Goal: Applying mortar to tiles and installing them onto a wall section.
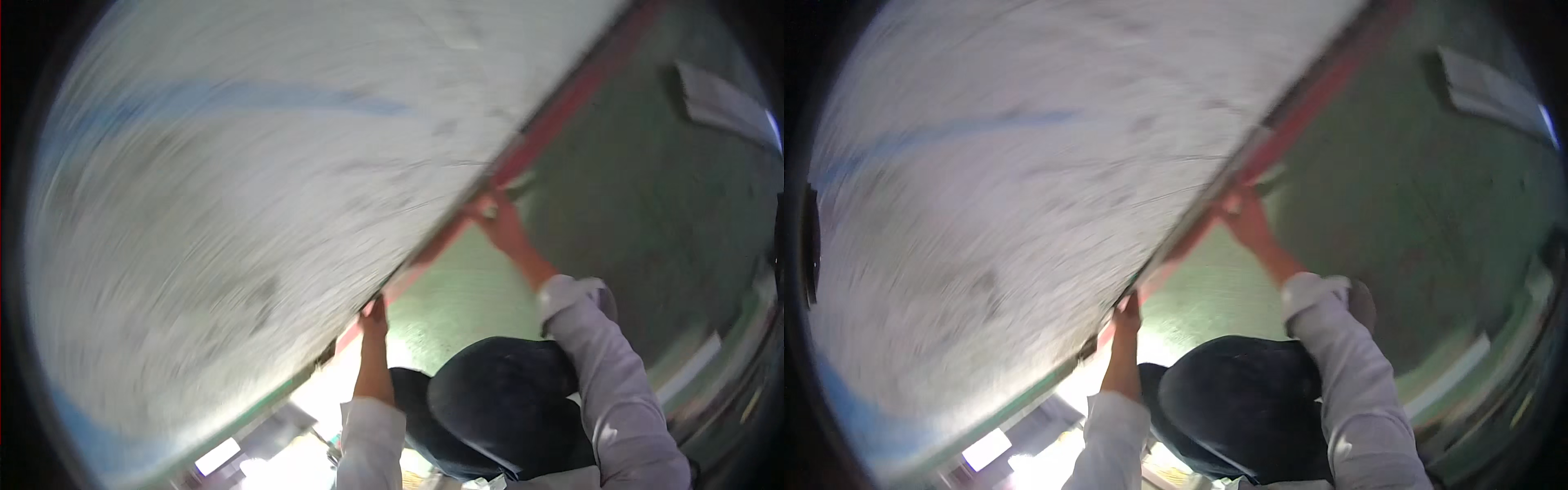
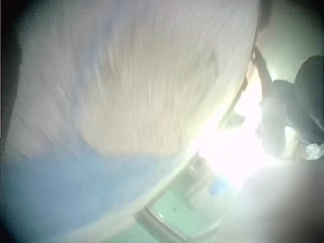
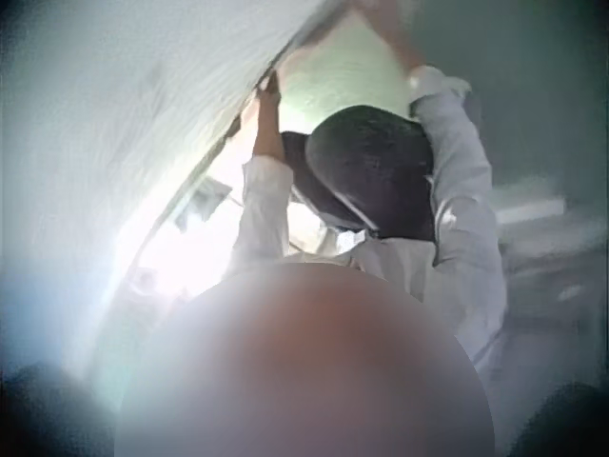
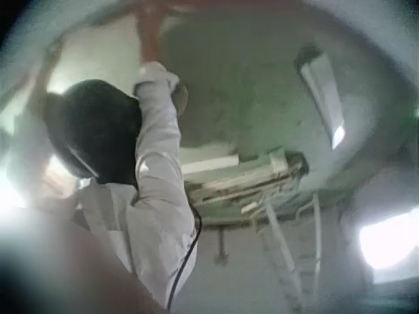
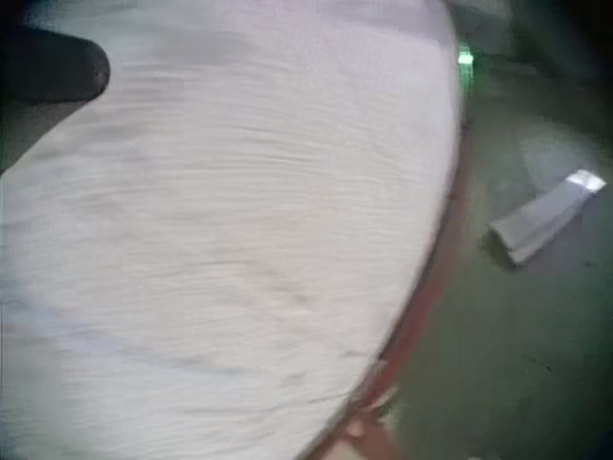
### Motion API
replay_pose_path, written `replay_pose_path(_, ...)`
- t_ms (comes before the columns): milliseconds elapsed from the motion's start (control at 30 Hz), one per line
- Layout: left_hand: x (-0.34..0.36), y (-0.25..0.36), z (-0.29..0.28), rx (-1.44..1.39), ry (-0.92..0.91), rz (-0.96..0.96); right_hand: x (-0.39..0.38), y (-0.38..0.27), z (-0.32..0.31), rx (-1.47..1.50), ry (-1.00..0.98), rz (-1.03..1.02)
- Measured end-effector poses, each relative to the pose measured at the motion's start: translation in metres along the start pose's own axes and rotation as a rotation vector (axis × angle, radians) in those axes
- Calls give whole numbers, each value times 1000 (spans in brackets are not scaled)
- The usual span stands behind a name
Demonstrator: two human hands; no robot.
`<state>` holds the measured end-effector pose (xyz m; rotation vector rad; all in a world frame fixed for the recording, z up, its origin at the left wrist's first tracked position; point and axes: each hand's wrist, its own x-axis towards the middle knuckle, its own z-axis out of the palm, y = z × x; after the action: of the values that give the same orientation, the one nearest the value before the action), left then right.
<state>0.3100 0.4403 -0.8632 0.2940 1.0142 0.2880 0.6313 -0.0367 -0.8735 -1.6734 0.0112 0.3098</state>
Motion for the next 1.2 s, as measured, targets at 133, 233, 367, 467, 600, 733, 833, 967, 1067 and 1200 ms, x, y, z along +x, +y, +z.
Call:
replay_pose_path(133,9,-62,3,146,326,172,-31,33,-17,-108,-11,-90)
replay_pose_path(233,-9,-75,4,92,362,221,-57,30,-14,-333,-135,-149)
replay_pose_path(367,-22,-64,-20,91,393,317,-111,40,5,-494,-404,-48)
replay_pose_path(467,-3,-79,4,62,261,295,-144,78,-78,-608,-482,-96)
replay_pose_path(600,-21,-47,-41,-33,237,387,-256,75,-112,269,-310,406)
replay_pose_path(733,-1,-62,-10,198,310,356,-279,32,-255,-126,-354,89)
replay_pose_path(833,11,-51,-34,186,273,325,-312,-6,-314,-356,-376,-87)
replay_pose_path(967,19,-60,-47,241,297,344,-325,-62,-314,-623,-354,-336)
replay_pose_path(1067,25,-52,-73,557,355,387,-244,-118,-156,-772,-363,-511)
replay_pose_path(1200,12,-30,-81,883,384,495,-279,-231,-56,-627,-173,-173)
